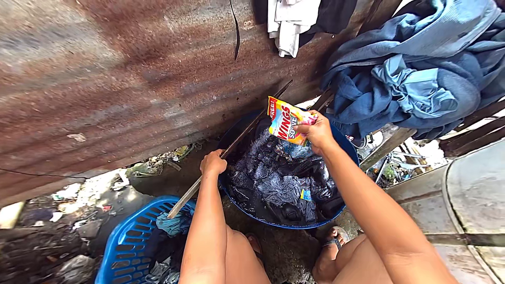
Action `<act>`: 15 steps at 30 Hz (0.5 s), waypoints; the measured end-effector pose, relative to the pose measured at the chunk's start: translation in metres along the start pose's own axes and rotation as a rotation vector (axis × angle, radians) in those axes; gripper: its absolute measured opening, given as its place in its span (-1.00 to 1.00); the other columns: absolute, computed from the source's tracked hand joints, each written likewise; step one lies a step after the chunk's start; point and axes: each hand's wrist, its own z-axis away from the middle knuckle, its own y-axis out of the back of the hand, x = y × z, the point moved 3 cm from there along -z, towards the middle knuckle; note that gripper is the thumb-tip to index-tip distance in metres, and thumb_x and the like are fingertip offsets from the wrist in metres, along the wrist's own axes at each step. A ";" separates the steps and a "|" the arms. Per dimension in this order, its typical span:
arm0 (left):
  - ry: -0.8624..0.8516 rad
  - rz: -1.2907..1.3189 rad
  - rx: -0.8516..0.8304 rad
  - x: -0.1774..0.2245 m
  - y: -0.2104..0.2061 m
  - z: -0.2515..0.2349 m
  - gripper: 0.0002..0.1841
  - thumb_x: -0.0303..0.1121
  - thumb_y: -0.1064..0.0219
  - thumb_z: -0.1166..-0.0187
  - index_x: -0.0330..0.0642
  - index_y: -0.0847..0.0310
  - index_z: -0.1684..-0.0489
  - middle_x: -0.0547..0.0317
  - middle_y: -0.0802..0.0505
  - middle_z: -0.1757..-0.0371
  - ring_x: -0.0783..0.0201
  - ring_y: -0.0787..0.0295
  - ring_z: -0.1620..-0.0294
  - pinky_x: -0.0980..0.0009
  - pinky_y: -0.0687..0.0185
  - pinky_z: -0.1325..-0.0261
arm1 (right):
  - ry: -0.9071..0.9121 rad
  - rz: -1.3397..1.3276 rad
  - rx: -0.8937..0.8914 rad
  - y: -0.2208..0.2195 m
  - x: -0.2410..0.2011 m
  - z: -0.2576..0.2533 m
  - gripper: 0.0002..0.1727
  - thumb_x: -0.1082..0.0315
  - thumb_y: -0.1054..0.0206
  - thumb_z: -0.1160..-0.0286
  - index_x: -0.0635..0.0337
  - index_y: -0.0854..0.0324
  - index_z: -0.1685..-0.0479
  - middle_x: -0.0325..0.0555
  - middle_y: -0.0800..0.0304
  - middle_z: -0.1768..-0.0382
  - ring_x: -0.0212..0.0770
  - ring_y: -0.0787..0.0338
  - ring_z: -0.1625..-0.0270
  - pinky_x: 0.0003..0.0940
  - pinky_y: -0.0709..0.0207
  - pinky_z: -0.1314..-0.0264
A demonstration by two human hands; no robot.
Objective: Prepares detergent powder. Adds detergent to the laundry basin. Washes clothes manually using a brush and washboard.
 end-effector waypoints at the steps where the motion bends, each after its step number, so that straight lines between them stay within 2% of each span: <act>1: -0.001 -0.001 0.000 0.000 0.000 0.000 -0.51 -0.46 -0.20 -0.60 0.14 -0.63 -0.52 -0.22 -0.78 -0.35 -0.31 -0.64 -0.43 -0.45 -0.41 -0.32 | 0.002 0.027 0.003 0.013 0.000 0.001 -0.48 0.73 -0.49 -0.18 0.36 -0.57 -0.23 0.00 -0.78 0.12 -0.29 -0.81 0.20 -0.33 -0.76 0.10; 4: 0.003 -0.008 0.000 0.001 -0.001 0.001 -0.50 -0.45 -0.21 -0.59 0.15 -0.63 -0.52 -0.24 -0.77 -0.35 -0.32 -0.64 -0.43 -0.46 -0.41 -0.31 | -0.007 0.088 0.081 0.058 0.001 0.008 -0.46 0.73 -0.50 -0.16 0.36 -0.56 -0.24 -0.01 -0.76 0.10 -0.30 -0.79 0.19 -0.32 -0.76 0.10; 7: 0.005 -0.019 0.002 0.001 0.000 0.001 -0.50 -0.46 -0.21 -0.60 0.15 -0.62 -0.53 -0.24 -0.77 -0.35 -0.33 -0.63 -0.43 -0.47 -0.40 -0.30 | -0.055 0.115 0.113 0.095 0.006 0.023 -0.47 0.72 -0.50 -0.17 0.32 -0.55 -0.22 -0.05 -0.75 0.16 -0.32 -0.77 0.26 -0.35 -0.74 0.18; 12: 0.001 -0.029 0.000 0.002 -0.002 0.003 -0.51 -0.47 -0.21 -0.60 0.12 -0.62 -0.53 -0.27 -0.76 -0.35 -0.35 -0.61 -0.44 -0.48 -0.38 -0.31 | -0.099 0.156 0.156 0.141 0.015 0.051 -0.50 0.77 -0.48 -0.16 0.32 -0.55 -0.15 -0.11 -0.74 0.23 -0.39 -0.76 0.32 -0.43 -0.73 0.23; 15: -0.010 -0.034 0.006 0.002 -0.002 0.002 -0.51 -0.47 -0.22 -0.60 0.11 -0.62 -0.52 -0.30 -0.76 -0.34 -0.38 -0.62 -0.42 -0.49 -0.38 -0.29 | -0.112 0.163 0.179 0.161 0.021 0.062 -0.50 0.77 -0.48 -0.17 0.33 -0.56 -0.16 -0.09 -0.75 0.19 -0.38 -0.78 0.29 -0.42 -0.74 0.21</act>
